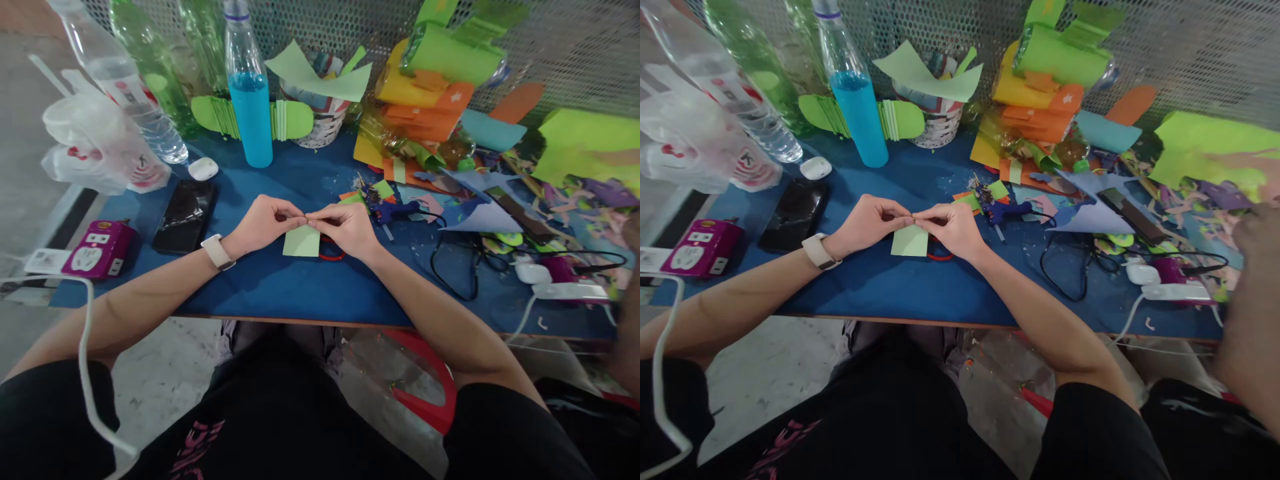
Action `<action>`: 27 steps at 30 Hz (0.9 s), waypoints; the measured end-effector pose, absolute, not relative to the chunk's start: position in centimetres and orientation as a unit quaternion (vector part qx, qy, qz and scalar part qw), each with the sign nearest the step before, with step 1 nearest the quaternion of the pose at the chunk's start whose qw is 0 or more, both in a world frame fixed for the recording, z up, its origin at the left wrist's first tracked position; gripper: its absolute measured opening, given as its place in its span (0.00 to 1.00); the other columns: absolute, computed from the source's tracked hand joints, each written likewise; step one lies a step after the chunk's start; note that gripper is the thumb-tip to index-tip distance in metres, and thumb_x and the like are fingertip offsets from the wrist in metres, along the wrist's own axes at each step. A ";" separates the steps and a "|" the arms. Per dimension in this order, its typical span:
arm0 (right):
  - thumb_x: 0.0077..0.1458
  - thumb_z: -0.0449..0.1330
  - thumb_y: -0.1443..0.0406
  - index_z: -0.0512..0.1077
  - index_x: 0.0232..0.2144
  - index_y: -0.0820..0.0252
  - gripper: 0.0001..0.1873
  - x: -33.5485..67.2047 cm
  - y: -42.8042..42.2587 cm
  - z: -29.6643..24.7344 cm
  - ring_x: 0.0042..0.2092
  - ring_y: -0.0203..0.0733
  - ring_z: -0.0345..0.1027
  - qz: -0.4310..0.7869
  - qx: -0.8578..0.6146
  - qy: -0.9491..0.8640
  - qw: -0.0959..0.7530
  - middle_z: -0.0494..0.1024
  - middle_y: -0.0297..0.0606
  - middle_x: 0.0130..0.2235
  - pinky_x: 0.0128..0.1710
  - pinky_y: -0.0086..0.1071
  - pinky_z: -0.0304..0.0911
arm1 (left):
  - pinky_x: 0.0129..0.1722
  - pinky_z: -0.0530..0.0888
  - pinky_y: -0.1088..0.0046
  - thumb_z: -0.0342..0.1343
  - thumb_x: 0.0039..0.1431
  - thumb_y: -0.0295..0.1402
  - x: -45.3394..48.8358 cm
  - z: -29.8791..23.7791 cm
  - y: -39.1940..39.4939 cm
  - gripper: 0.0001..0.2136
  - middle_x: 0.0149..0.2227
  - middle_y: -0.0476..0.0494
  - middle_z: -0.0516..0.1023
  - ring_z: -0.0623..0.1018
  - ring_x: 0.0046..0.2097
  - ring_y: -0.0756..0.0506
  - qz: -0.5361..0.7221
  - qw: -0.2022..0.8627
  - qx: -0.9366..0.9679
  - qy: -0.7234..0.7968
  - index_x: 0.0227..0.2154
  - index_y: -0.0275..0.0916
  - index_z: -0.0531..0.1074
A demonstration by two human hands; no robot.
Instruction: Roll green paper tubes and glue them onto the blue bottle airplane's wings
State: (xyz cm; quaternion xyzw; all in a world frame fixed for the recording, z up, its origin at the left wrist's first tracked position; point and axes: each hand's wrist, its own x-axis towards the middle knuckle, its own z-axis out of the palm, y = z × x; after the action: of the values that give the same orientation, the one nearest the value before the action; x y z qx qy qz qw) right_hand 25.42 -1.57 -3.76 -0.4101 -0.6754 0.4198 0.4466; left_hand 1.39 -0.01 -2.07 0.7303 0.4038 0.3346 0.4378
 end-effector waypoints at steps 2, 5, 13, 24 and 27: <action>0.58 0.78 0.50 0.92 0.40 0.49 0.13 25.4 -1.5 -3.7 0.41 0.49 0.87 0.415 -0.409 -0.677 0.449 0.92 0.40 0.41 0.44 0.44 0.84 | 0.33 0.78 0.75 0.71 0.67 0.43 1.4 -2.1 0.0 0.13 0.36 0.40 0.91 0.84 0.33 0.47 0.334 0.428 0.736 0.405 0.38 0.37 0.90; 0.60 0.77 0.54 0.92 0.41 0.49 0.10 25.5 -1.6 -3.6 0.40 0.48 0.87 0.412 -0.403 -0.682 0.449 0.92 0.40 0.41 0.42 0.42 0.83 | 0.31 0.76 0.75 0.70 0.67 0.45 1.4 -2.0 0.0 0.15 0.34 0.41 0.90 0.82 0.32 0.48 0.332 0.425 0.739 0.404 0.36 0.37 0.90; 0.61 0.77 0.55 0.92 0.42 0.47 0.09 25.7 -1.9 -3.7 0.42 0.49 0.87 0.425 -0.407 -0.679 0.439 0.92 0.39 0.43 0.44 0.43 0.85 | 0.31 0.76 0.74 0.69 0.69 0.47 1.2 -1.9 -0.3 0.16 0.34 0.41 0.90 0.82 0.32 0.47 0.325 0.415 0.750 0.400 0.36 0.39 0.89; 0.60 0.77 0.52 0.92 0.40 0.52 0.12 25.5 -1.4 -3.6 0.41 0.48 0.87 0.403 -0.396 -0.677 0.471 0.92 0.41 0.41 0.41 0.41 0.83 | 0.31 0.73 0.73 0.65 0.71 0.42 1.3 -1.7 0.2 0.14 0.33 0.42 0.89 0.82 0.32 0.47 0.343 0.359 0.781 0.378 0.37 0.38 0.88; 0.59 0.78 0.50 0.92 0.39 0.52 0.15 25.4 -1.3 -3.5 0.40 0.48 0.87 0.396 -0.394 -0.667 0.493 0.92 0.40 0.40 0.41 0.40 0.82 | 0.31 0.73 0.73 0.65 0.70 0.43 1.5 -1.0 0.2 0.15 0.33 0.42 0.89 0.83 0.33 0.46 0.350 0.354 0.782 0.376 0.36 0.37 0.88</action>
State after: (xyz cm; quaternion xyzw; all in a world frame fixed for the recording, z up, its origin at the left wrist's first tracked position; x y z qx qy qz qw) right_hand 25.44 -1.29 -3.47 -0.3937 -0.6674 0.3961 0.4927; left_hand 1.52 0.16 -1.00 0.7816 0.3757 0.3499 0.3542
